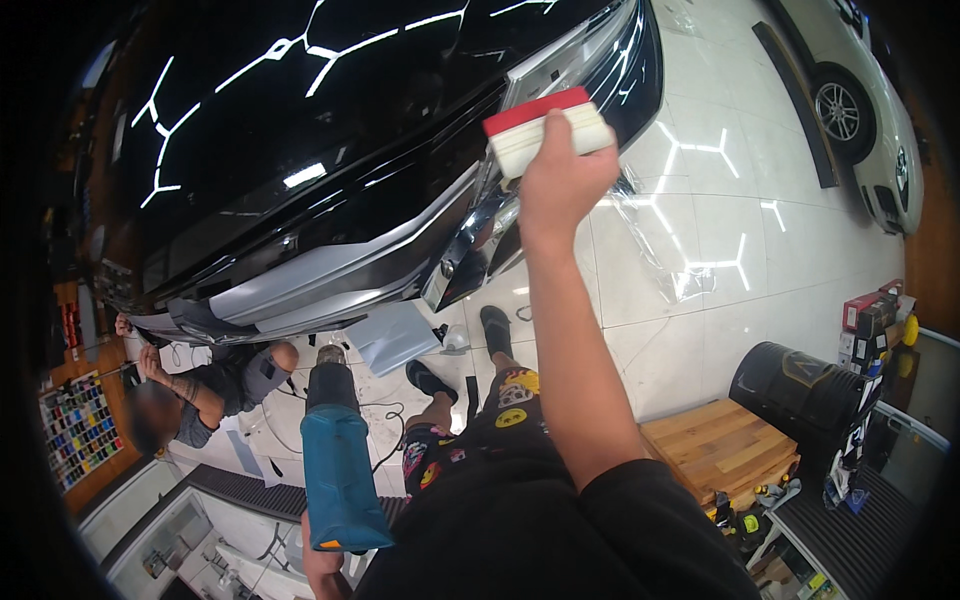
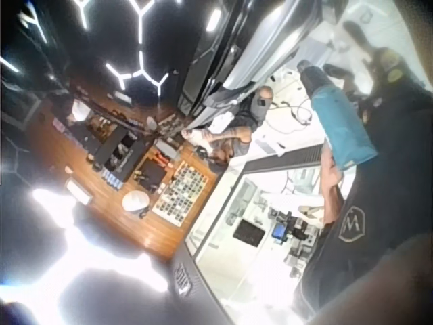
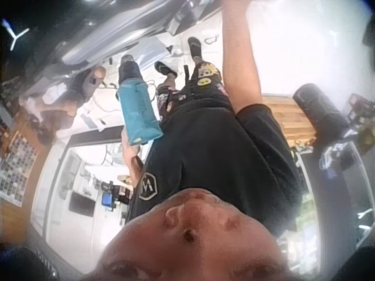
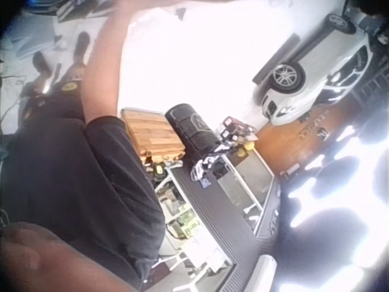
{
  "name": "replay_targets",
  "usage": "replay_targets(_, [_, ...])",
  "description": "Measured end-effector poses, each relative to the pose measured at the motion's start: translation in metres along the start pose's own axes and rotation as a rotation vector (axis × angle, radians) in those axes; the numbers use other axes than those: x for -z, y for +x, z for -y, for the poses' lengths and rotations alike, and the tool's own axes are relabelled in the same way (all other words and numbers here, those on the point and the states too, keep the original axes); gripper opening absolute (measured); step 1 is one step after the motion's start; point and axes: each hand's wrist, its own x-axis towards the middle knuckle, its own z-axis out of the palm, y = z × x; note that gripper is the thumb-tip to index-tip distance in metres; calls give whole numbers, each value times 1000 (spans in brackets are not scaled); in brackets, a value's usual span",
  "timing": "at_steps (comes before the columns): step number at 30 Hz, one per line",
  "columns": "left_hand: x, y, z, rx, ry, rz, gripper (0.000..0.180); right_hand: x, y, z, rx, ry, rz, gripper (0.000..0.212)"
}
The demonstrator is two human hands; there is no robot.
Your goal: The person applies a protective film to the front bumper of a black car using a heat gun and a squeegee. They smooth the film over the surface, apply heat to conform it, and press the edges to ensure adhesion.
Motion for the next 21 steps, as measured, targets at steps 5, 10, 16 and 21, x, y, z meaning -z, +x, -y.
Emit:
replay_targets(5, [7, 5, 7, -75, 53, 39, 56, -11, -13, 1, -6, -65, 81, 19])
replay_targets(10, [-4, 13, -15, -53, 142, 100, 49, -17, -5, -1, -59, -28, 82, 20])
replay_targets(16, [0, 18, -10, -114, 212, 125, 56, -11, 2, -3, -131, -22, 139, 20])
replay_targets(21, [4, 14, 1, -200, 174, 82, 58, 4, -2, 8, -161, 71, 101, 20])
